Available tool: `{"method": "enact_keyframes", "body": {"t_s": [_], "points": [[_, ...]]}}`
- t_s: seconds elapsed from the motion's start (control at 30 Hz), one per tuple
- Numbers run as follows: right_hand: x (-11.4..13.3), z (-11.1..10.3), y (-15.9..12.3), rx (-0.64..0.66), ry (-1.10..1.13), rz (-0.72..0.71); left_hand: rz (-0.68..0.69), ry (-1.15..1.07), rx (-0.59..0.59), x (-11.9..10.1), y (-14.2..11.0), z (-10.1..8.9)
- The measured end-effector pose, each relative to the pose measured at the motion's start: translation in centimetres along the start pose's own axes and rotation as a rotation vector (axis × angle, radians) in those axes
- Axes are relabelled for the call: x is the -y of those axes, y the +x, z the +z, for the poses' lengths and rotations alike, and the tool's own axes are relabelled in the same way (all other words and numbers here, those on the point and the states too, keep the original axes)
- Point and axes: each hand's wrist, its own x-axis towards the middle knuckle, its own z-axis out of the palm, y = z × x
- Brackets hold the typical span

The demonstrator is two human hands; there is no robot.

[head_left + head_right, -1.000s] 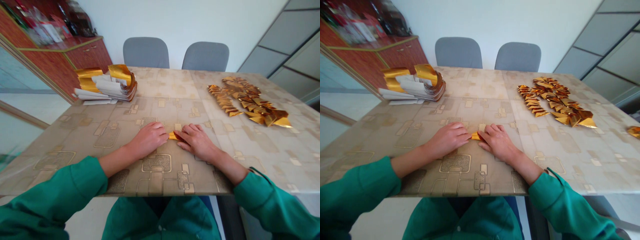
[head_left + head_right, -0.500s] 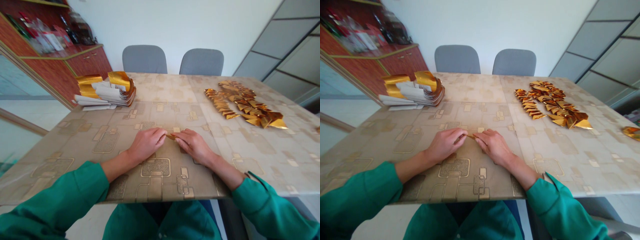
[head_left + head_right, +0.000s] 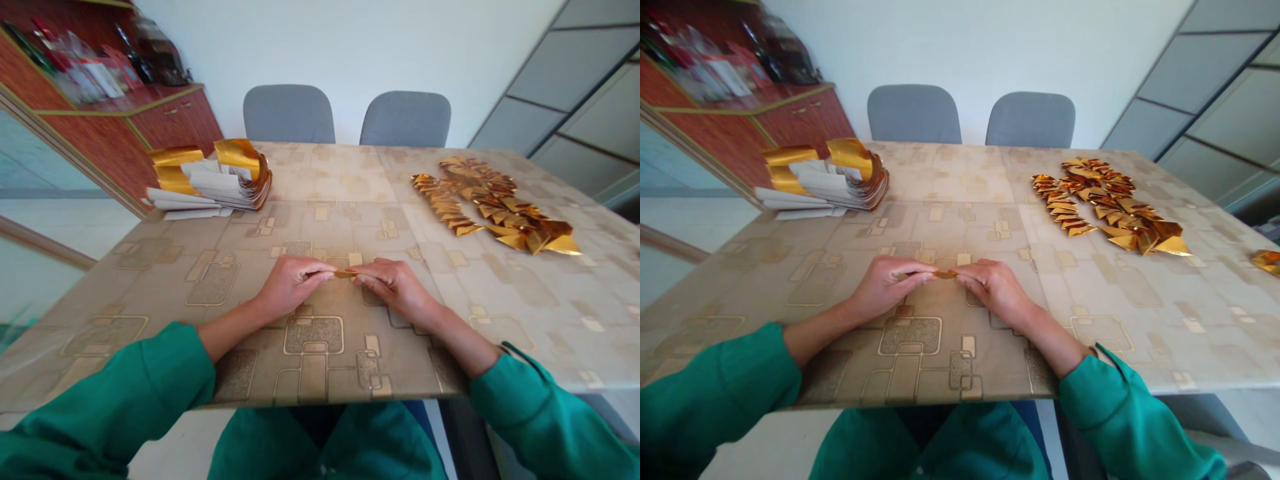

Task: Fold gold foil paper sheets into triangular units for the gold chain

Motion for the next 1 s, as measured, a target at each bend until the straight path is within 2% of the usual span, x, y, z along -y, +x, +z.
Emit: {"method": "enact_keyframes", "body": {"t_s": [0.1,0.2,0.37,0.47,0.63,0.83,1.0], "points": [[0.6,0.0,0.1,-0.013,-0.112,0.012,0.031,0.029,-0.055,-0.4,-0.2,0.4],[1.2,0.0,0.2,-0.002,-0.213,0.017,0.021,0.027,-0.041,-0.8,-0.2,0.7],[1.3,-0.4,0.2,0.041,-0.259,0.045,-0.154,-0.106,0.009,-1.0,-0.1,0.3],[1.0,-0.6,0.0,-0.002,-0.204,0.070,-0.249,-0.223,-0.007,-0.8,-0.1,0.3],[1.3,-0.4,0.1,-0.069,0.021,0.109,-0.299,-0.302,-0.069,-0.8,-0.3,1.0],[1.8,0.4,0.2,-0.114,0.013,0.089,-0.326,-0.313,-0.037,-1.4,-0.4,1.4],[1.8,0.9,0.2,-0.101,-0.024,0.114,-0.306,-0.315,-0.031,-1.5,-0.2,1.6]]}}
